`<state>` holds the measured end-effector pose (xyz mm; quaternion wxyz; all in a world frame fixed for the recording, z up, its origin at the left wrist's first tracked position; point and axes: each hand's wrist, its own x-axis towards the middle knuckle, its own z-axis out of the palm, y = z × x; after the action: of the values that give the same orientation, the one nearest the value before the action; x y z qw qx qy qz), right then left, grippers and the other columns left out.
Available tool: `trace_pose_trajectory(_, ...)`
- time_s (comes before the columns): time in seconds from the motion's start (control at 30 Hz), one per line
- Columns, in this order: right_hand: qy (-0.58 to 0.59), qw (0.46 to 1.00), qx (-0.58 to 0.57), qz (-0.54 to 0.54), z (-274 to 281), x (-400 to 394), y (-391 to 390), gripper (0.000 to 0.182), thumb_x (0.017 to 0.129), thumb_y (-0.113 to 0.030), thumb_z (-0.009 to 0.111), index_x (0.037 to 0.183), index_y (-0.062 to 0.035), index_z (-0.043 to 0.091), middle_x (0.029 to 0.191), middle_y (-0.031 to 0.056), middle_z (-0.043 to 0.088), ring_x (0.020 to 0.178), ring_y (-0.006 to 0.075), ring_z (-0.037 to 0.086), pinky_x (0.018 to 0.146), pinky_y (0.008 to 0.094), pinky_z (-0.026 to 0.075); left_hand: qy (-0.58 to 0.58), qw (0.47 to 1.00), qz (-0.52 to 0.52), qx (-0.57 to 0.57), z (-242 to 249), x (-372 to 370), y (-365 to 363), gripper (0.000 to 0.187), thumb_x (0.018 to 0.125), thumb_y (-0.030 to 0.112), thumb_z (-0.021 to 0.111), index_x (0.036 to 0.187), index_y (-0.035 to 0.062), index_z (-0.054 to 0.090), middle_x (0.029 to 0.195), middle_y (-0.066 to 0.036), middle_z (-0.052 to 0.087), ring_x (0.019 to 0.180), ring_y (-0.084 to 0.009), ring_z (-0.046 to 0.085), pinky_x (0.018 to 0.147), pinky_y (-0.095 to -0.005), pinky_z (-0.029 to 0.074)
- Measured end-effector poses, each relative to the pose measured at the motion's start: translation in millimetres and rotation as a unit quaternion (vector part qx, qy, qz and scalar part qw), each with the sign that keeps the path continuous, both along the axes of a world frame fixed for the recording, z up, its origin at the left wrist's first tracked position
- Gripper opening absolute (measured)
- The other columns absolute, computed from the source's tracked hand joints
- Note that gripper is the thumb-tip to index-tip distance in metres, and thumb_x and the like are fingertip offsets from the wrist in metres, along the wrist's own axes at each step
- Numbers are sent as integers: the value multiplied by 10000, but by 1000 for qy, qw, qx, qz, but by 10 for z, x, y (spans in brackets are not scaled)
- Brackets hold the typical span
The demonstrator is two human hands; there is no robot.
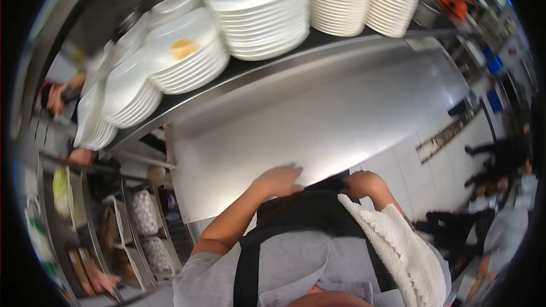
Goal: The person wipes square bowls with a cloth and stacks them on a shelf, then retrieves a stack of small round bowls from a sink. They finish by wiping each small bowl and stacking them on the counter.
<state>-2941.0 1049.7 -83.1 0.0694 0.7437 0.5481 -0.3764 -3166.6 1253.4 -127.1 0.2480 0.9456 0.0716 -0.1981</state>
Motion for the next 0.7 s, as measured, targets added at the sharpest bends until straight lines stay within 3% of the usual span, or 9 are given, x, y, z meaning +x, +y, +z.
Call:
trace_pose_trajectory(0.03,33,995,-89,-14,12,6,-93,625,987,-510,587,1411,-51,591,1210,246,707,1149,401,664,992,473,519,-37,999,4,33,-104,91,-31,705,1014,455,565,1495,-48,450,1423,-297,569,1284,-419,586,1095,-473,460)
trace_pose_trajectory(0.07,38,994,-91,-46,43,5,-214,625,987,-510,587,1411,-51,591,1210,246,707,1149,401,664,992,473,519,-37,999,-29,29,-60,238,-71,705,1014,455,565,1495,-48,450,1423,-297,569,1284,-419,586,1095,-473,460)
trace_pose_trajectory(0.13,137,972,137,-132,127,-7,-503,560,1008,-419,584,1433,-54,579,1314,223,667,1234,363,625,1007,460,511,90,995,-31,-15,109,577,-204,683,1007,451,569,1462,-51,481,1331,-286,626,1222,-422,617,1048,-492,482)
trace_pose_trajectory(0.27,139,934,260,-203,-118,259,-1156,549,1016,-398,581,1453,-64,569,1333,202,660,1233,370,623,1025,459,505,140,975,-155,-70,85,1240,-818,587,1005,353,601,1454,-13,506,1319,-241,651,1213,-418,623,1021,-492,499)
trace_pose_trajectory(0.33,65,961,156,-219,-156,470,-1550,602,1021,-458,577,1471,-59,555,1404,204,626,1286,393,587,1071,461,484,123,972,-186,-78,132,1586,-1197,575,1004,317,612,1477,10,498,1337,-233,649,1235,-413,616,1035,-485,495)
trace_pose_trajectory(0.43,25,951,88,-294,-206,795,-2257,588,1019,-457,579,1441,-47,580,1391,200,632,1276,397,589,1062,466,490,85,958,-269,-46,92,2237,-1765,599,1005,326,616,1494,4,484,1379,-242,626,1274,-411,596,1065,-472,481)
trace_pose_trajectory(0.57,36,918,123,-376,-380,1216,-3306,581,1019,-463,575,1433,-55,590,1364,200,644,1254,398,599,1050,470,496,142,946,-291,-30,67,3025,-2629,615,1022,358,595,1500,-11,475,1428,-256,589,1312,-409,572,1095,-465,460)
trace_pose_trajectory(0.63,14,906,82,-414,-335,1429,-3716,529,1019,-468,562,1321,-44,654,1227,225,682,1178,412,629,1001,498,511,133,937,-317,-58,25,3358,-2946,620,1035,396,569,1492,-15,482,1418,-259,594,1305,-411,574,1100,-462,456)
trace_pose_trajectory(0.7,12,901,63,-428,-255,1624,-4039,524,1020,-471,558,1298,-40,665,1210,228,686,1173,414,630,1000,496,510,116,935,-330,-61,-6,3640,-3240,620,1036,403,564,1487,-16,486,1398,-259,607,1293,-416,580,1091,-464,460)
